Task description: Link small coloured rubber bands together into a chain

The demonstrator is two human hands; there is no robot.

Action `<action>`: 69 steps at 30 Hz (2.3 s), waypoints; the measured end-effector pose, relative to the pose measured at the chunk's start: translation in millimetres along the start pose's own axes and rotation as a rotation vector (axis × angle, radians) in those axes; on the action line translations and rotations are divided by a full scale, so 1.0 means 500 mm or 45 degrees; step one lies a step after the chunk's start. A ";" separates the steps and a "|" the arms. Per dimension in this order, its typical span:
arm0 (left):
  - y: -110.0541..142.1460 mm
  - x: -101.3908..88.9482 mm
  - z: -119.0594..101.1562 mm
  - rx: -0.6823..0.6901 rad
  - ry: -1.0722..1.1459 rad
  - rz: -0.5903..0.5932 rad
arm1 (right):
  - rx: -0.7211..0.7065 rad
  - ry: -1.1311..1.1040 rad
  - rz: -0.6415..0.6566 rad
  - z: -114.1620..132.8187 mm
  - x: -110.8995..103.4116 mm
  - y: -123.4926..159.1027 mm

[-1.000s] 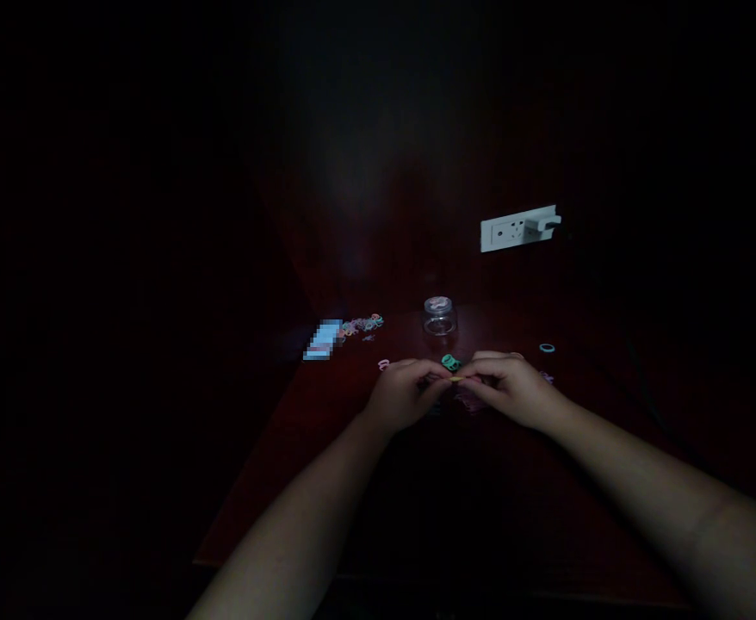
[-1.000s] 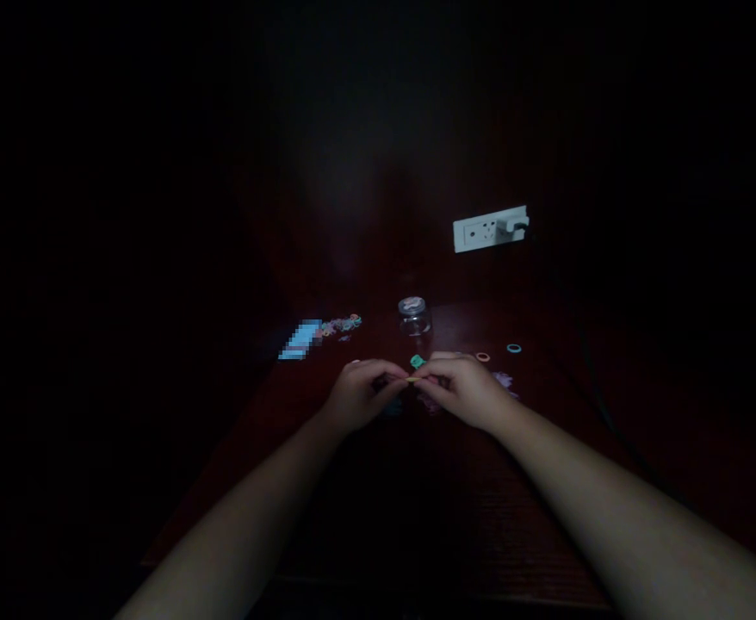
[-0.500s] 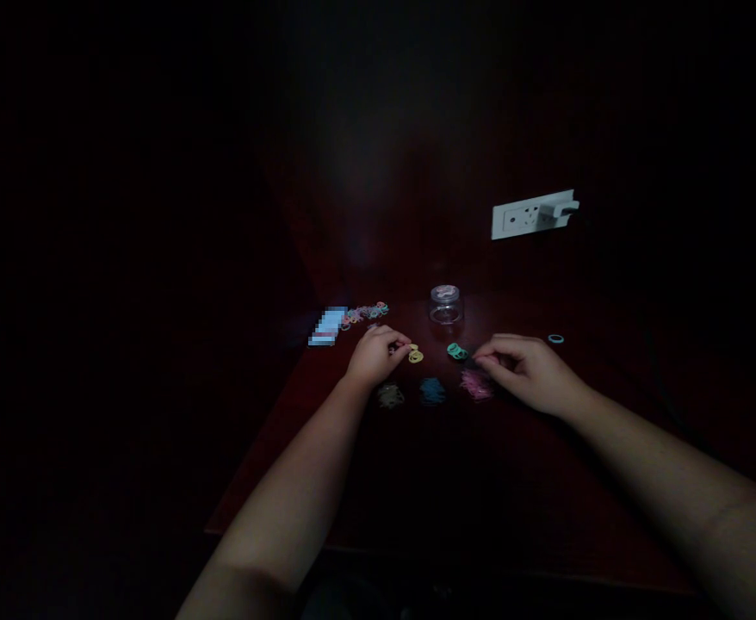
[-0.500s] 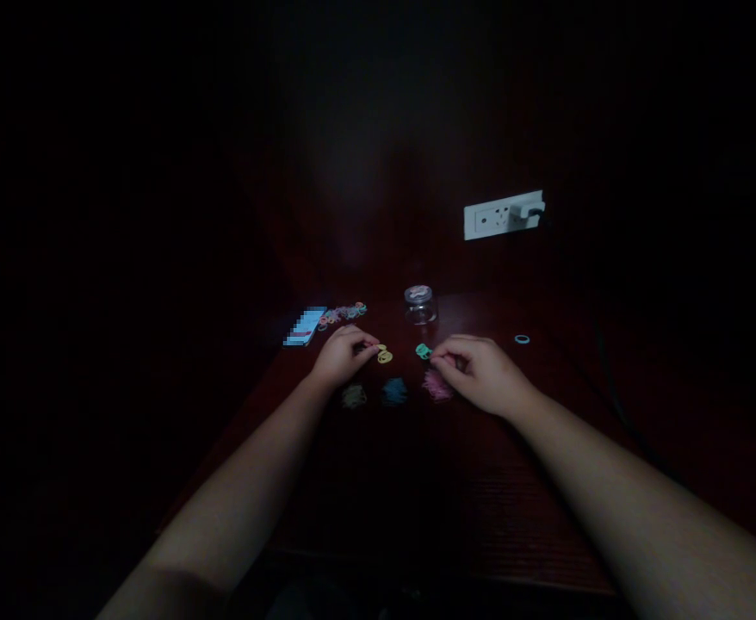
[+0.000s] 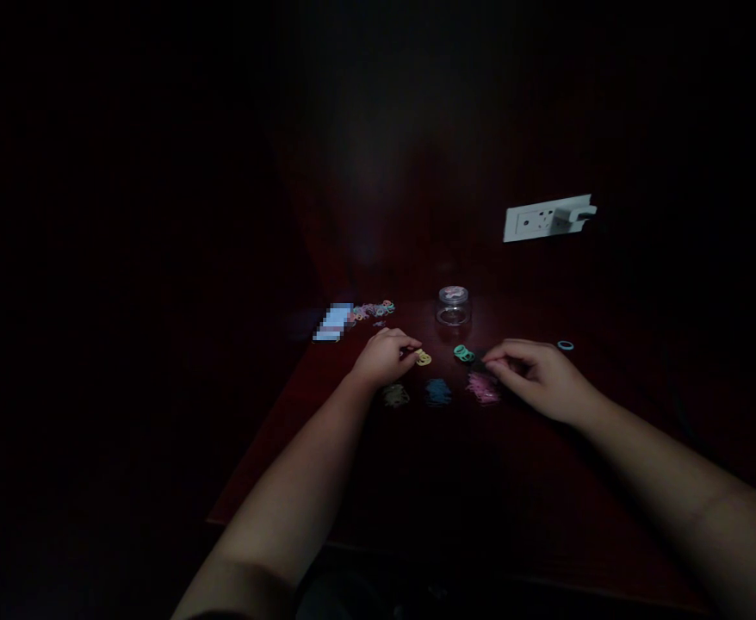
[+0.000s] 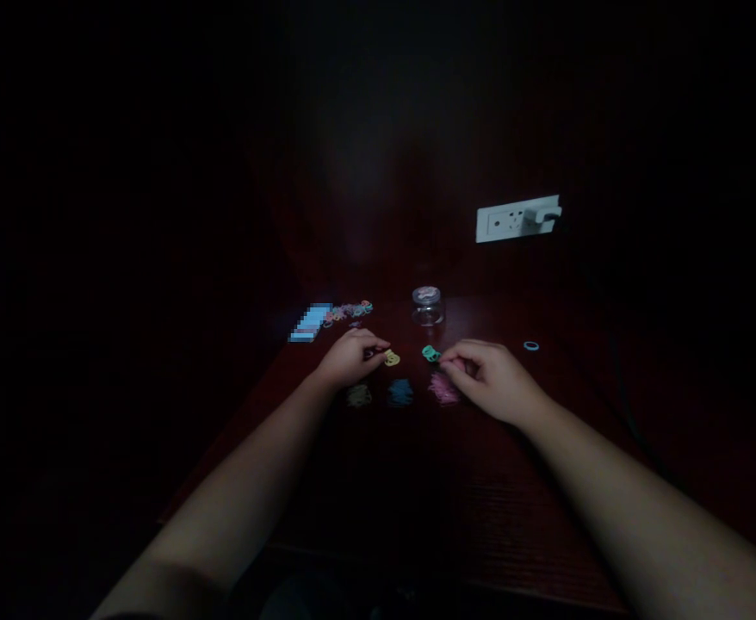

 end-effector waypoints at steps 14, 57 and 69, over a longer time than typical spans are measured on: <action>-0.003 0.019 -0.004 -0.106 -0.046 0.112 | 0.035 -0.013 0.014 -0.001 0.000 0.000; 0.046 -0.024 0.241 -0.717 -0.202 -0.185 | 0.021 0.036 0.034 0.000 0.003 0.000; 0.004 -0.009 0.266 -0.839 -0.322 -0.056 | 0.000 0.077 0.044 0.008 0.002 -0.002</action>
Point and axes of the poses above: each hand's wrist, its own y-axis away from the middle knuckle, its own x-axis out of the palm, z = x × y, the point moved 7 cm from there along -y, towards the middle knuckle, and after that the axes turned 8 degrees about x, right-handed, at the moved point
